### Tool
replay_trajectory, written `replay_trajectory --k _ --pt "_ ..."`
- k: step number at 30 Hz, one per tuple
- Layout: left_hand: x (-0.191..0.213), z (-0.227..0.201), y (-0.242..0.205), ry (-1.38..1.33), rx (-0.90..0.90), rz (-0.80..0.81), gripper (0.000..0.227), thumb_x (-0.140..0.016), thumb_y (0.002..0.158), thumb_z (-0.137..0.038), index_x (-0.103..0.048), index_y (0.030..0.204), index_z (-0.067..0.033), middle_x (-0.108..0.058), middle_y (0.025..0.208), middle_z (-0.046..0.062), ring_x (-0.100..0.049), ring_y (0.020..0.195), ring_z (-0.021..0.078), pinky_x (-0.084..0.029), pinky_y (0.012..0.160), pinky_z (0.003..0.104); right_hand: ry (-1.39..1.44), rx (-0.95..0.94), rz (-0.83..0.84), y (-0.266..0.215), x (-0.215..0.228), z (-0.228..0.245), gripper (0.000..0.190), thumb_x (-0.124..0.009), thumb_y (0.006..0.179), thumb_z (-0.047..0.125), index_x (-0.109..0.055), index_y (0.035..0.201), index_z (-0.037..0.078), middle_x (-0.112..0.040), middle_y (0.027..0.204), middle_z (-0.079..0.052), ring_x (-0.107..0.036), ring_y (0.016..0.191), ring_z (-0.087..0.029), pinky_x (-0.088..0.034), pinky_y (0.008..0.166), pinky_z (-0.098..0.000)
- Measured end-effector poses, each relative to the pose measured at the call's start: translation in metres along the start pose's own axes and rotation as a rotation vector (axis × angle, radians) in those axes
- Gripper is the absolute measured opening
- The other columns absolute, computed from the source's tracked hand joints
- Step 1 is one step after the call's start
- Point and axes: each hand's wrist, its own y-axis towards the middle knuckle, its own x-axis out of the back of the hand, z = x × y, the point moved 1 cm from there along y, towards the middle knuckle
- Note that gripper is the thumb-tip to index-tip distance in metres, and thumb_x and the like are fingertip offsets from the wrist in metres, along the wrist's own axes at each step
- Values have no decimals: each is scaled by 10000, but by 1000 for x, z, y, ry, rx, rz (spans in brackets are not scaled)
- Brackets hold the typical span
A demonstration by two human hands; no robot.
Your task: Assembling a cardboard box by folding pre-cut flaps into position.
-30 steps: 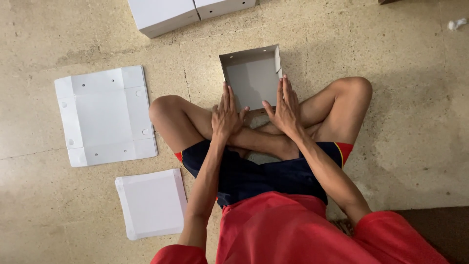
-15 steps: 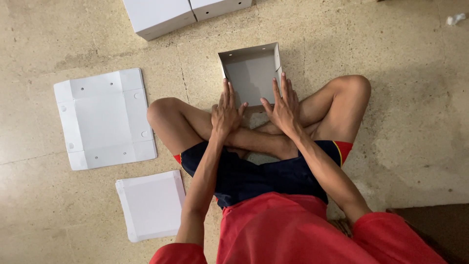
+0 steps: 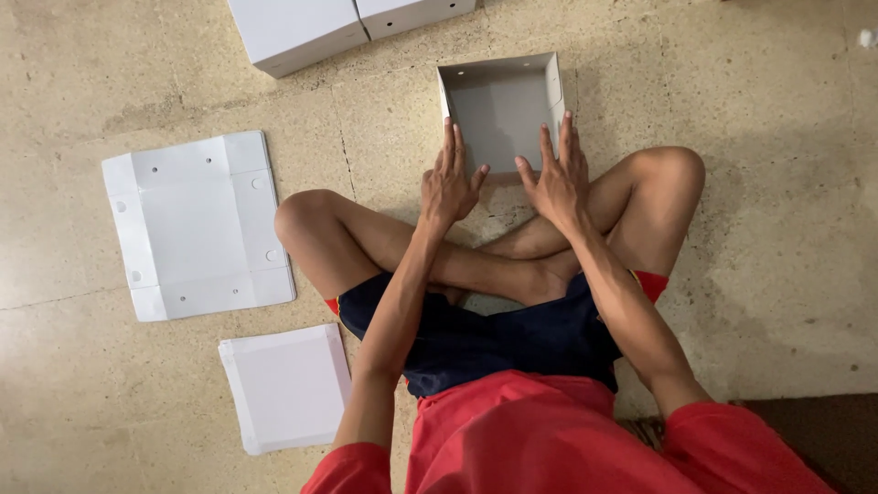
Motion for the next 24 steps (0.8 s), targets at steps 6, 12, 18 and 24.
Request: replay_trajectory --k 6,12,18,24 --pt "-14 -17 40 49 -63 -97 799 -316 1062 -592 -35 1634 -111 58 1702 65 -400 1475 321 -510 964 478 -46 37 -65 23 1 -32 680 -441 1118 515 -418 1559 -3 -46 1628 -264 -320 1436 -500 -423 1068 -608" --pt "-36 -29 90 170 -131 -225 900 -387 1053 -657 -43 1619 -48 118 1679 45 -608 1243 294 -549 707 390 -42 22 -89 53 -8 -74 710 -415 1145 542 -374 1612 9 60 1638 -169 -178 1519 -408 -351 1154 -570" --pt "-51 -42 135 153 -126 -257 915 -353 1053 -699 24 1623 -91 172 1673 14 -491 1429 341 -515 963 524 -118 65 -176 87 -12 -106 685 -477 1194 537 -436 1611 -4 85 1652 -120 -228 1519 -376 -408 1139 -532" --pt "-59 -52 183 180 -120 -341 895 -283 1058 -736 24 1628 -118 159 1679 4 -299 1545 319 -347 1173 579 -60 11 -72 127 2 -120 701 -474 1217 526 -362 1653 -12 163 1626 -110 -147 1531 -399 -318 1194 -557"
